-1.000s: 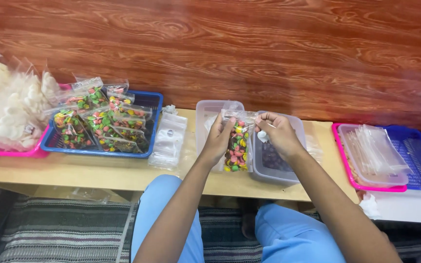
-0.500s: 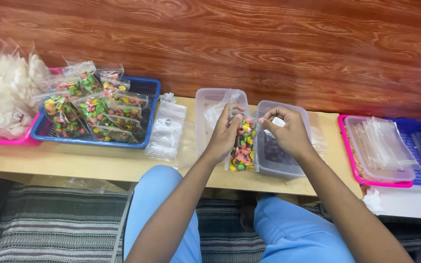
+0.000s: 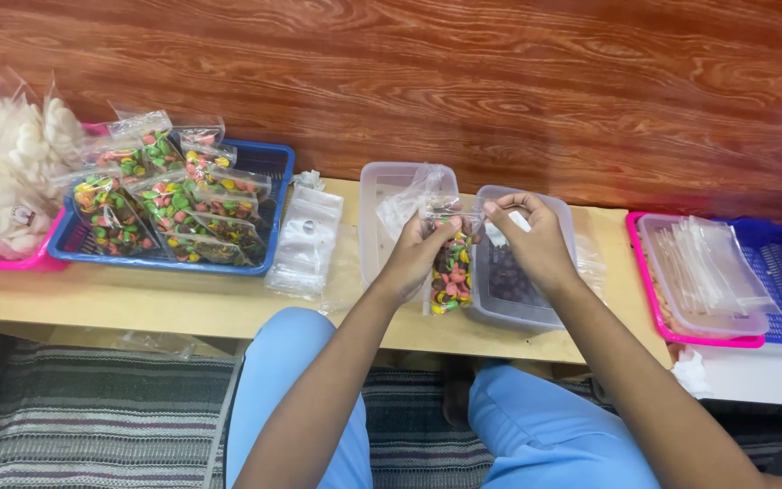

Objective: Packing small colorful candies into individual plastic bags using a paper funnel for manual portioning.

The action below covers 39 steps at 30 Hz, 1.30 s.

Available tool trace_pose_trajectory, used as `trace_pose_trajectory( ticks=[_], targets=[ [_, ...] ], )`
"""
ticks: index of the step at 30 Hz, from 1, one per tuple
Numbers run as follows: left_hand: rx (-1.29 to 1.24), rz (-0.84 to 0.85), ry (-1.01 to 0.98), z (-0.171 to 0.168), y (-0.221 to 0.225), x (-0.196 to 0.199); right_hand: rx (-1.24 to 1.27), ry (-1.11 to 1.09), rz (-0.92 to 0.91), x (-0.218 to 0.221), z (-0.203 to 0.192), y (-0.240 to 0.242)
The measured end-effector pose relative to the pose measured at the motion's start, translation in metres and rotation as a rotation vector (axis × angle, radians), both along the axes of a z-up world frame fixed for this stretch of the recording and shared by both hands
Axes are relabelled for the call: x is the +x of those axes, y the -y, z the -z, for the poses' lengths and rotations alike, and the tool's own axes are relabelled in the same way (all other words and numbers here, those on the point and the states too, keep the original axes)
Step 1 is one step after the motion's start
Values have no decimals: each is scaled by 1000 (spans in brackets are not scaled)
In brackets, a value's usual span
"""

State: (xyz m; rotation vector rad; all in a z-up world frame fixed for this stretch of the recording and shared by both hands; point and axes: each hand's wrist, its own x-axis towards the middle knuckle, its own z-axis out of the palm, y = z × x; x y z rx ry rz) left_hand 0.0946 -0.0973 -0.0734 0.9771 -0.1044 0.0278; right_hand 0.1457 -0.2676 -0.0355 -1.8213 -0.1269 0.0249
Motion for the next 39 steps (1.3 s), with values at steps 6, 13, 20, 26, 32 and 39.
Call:
trace_pose_trajectory(
  ticks=[6,13,20,26,32,39],
  targets=[
    [-16,-96,-57,4,-2,5,138,30,36,-1,3,-2],
    [36,-105,-36,2,2,-1,-236,329,-45,-12,-28,-9],
    [43,-83,41,-6,0,0,-433,673,30,-2,-10,-9],
    [66,-82,72,-2,1,-1,-487,746,-100,-3,0,-18],
    [84,-137,32,-9,-5,-5,-514,779,-231,-4,10,-24],
    [269,-88,109,-21,-10,-11,-608,768,-145,3,21,-20]
  ],
)
